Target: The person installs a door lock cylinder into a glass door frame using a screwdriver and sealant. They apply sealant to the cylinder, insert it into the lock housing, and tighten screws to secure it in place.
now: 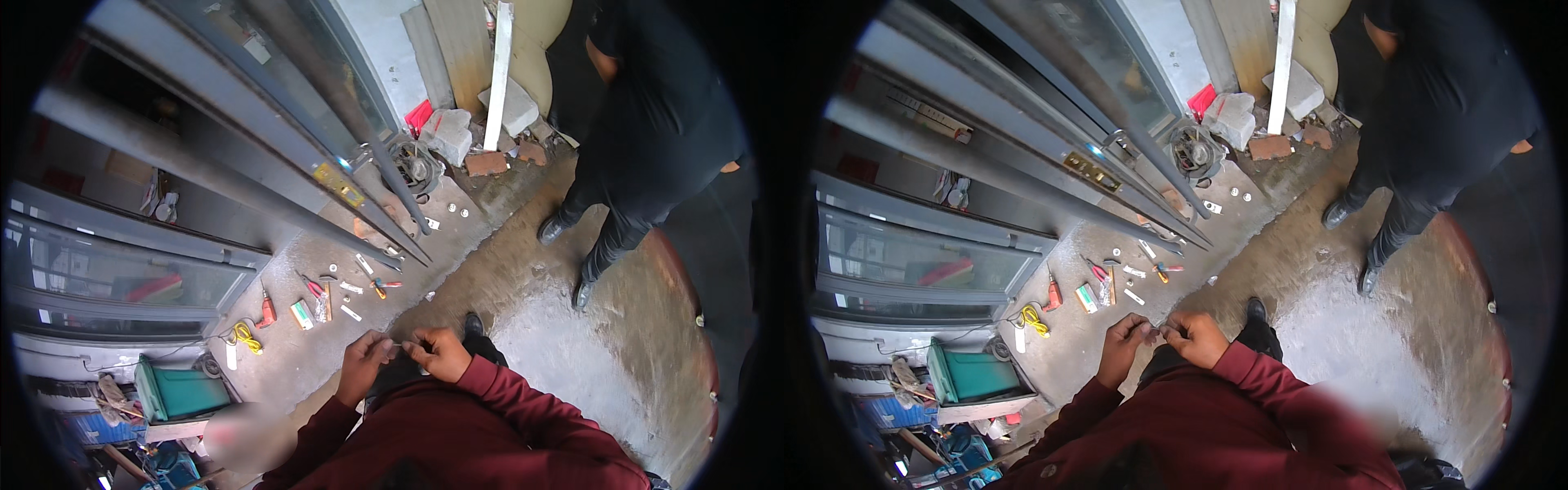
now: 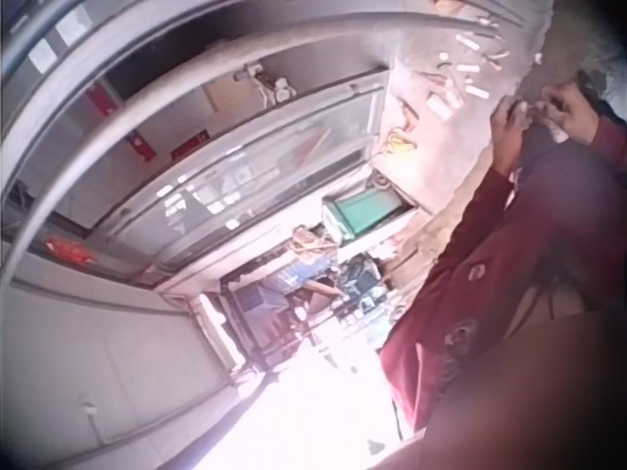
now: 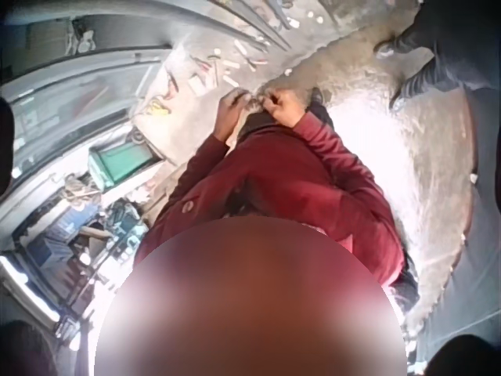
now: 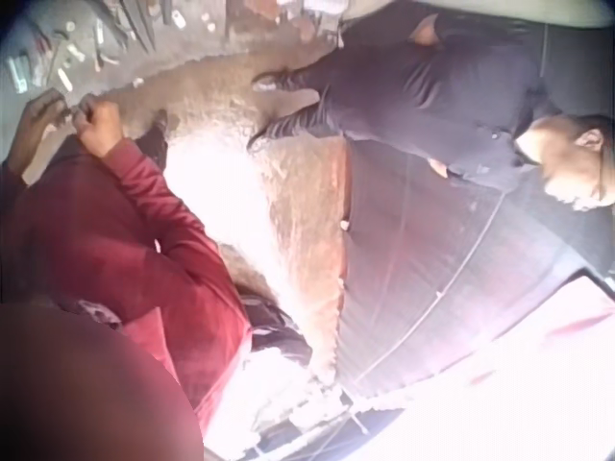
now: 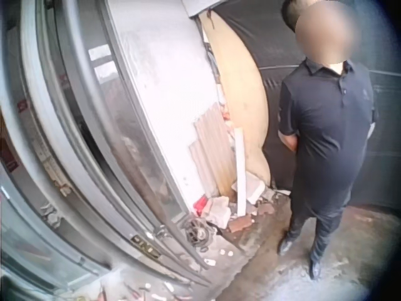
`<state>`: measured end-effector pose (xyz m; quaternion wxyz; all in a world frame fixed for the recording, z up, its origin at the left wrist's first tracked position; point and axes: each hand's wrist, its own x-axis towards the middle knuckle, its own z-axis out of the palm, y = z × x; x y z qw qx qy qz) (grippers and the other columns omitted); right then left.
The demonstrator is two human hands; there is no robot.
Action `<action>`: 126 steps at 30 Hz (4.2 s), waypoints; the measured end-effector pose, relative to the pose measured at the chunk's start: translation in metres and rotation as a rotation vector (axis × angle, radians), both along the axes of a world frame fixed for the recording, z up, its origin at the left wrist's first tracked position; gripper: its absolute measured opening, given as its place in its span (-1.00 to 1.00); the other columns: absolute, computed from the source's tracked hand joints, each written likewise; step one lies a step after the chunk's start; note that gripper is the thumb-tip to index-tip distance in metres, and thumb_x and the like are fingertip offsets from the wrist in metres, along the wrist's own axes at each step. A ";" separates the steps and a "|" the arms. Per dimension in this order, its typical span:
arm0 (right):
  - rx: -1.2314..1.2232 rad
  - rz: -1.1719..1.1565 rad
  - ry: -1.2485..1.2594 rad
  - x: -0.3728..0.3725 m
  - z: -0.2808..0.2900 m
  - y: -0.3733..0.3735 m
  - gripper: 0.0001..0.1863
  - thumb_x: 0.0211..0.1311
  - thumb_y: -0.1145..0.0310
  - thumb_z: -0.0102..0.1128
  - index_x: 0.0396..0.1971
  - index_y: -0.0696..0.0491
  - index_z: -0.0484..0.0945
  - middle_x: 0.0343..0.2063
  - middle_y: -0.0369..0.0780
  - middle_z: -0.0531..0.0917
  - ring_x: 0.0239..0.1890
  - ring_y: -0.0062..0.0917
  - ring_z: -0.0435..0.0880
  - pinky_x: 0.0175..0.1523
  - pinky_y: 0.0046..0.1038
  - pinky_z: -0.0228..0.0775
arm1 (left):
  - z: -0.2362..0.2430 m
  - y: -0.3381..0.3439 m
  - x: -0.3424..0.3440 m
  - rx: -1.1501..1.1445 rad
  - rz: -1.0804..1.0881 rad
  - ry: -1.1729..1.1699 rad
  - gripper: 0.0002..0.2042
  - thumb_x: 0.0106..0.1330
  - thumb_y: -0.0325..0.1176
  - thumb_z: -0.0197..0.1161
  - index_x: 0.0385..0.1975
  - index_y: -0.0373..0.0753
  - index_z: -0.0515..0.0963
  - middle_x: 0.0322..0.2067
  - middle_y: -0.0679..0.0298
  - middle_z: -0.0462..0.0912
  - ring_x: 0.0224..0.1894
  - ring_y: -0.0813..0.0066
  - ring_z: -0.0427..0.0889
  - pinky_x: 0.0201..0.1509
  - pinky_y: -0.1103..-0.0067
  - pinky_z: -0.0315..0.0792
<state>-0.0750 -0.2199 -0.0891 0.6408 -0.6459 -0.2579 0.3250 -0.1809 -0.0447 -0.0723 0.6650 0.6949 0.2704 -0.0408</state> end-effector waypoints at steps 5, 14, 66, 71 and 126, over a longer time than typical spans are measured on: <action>-0.117 0.095 0.039 -0.021 -0.005 0.036 -0.81 0.34 0.35 0.25 -0.35 0.18 0.62 -0.61 -0.13 0.55 -0.54 -0.54 0.43 -0.38 -0.39 0.34 | -0.010 0.029 -0.033 0.033 0.049 -0.045 -0.86 0.47 -0.39 0.20 -0.26 -0.35 0.55 -0.40 0.34 0.64 -0.34 0.65 0.57 -0.21 0.65 0.46; -0.122 0.216 0.016 -0.127 -0.039 0.182 -0.80 0.41 0.36 0.24 -0.40 0.14 0.56 -0.62 -0.37 0.43 -0.50 -0.74 0.33 -0.39 -0.53 0.25 | -0.044 0.154 -0.158 0.087 0.237 -0.068 -0.87 0.44 -0.44 0.25 -0.30 -0.38 0.54 -0.42 0.32 0.64 -0.34 0.67 0.56 -0.20 0.65 0.48; -0.869 -0.462 0.727 -0.161 -0.375 0.212 -0.83 0.34 0.39 0.01 -0.16 0.13 0.47 -0.58 -0.25 0.55 -0.56 -0.57 0.54 -0.41 -0.56 0.42 | -0.774 0.404 -0.065 0.508 0.412 0.342 -0.66 0.23 -0.43 0.33 -0.02 -0.25 0.45 -0.26 0.10 0.71 -0.30 0.18 0.73 -0.23 0.33 0.58; -0.682 -0.514 0.867 -0.149 -0.360 0.240 -0.87 0.21 0.35 -0.07 -0.36 0.06 0.44 -0.70 -0.34 0.26 -0.69 -0.60 0.25 -0.53 -0.53 0.22 | -0.610 0.361 -0.071 -0.286 0.633 0.065 -0.67 0.32 -0.60 0.22 0.07 -0.30 0.43 -0.22 0.21 0.63 -0.32 0.53 0.65 -0.23 0.54 0.58; -0.572 -0.007 0.172 -0.145 -0.090 0.234 -0.71 0.22 0.59 0.27 -0.04 0.23 0.55 -0.33 -0.17 0.69 -0.27 -0.66 0.63 -0.26 -0.59 0.47 | -0.182 0.215 -0.179 -0.590 0.082 0.138 -0.62 0.47 -0.40 0.10 0.26 -0.28 0.41 0.03 0.24 0.62 -0.05 0.48 0.66 -0.08 0.52 0.57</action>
